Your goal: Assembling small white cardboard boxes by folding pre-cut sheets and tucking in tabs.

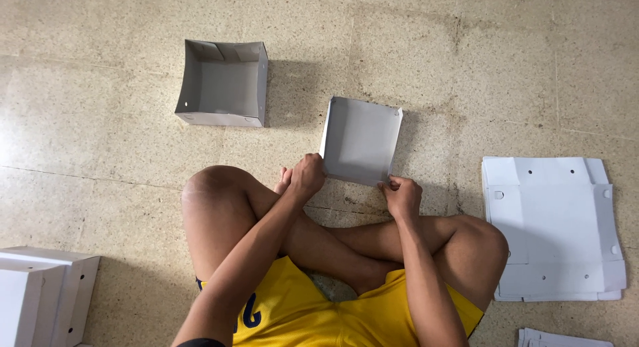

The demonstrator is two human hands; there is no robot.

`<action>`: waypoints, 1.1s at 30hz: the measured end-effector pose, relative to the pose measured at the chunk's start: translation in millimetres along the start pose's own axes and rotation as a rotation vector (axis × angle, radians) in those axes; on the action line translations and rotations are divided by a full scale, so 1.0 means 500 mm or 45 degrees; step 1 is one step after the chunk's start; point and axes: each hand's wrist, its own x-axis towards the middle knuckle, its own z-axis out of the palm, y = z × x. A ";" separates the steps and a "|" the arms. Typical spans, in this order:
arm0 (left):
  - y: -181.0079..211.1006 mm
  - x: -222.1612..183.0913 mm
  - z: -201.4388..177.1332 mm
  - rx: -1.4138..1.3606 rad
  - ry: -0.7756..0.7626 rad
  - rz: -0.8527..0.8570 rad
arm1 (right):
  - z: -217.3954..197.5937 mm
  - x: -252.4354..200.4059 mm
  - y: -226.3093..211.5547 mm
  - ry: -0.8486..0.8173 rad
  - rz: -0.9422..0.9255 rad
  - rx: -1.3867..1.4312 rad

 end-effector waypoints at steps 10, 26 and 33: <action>0.002 -0.028 -0.035 0.194 0.083 -0.041 | 0.010 0.005 0.018 0.005 0.099 -0.025; 0.013 -0.037 -0.060 0.136 0.045 -0.070 | -0.004 -0.003 -0.014 0.005 0.126 0.000; 0.001 -0.009 -0.030 0.105 0.006 -0.080 | 0.009 0.017 0.023 0.033 0.039 -0.002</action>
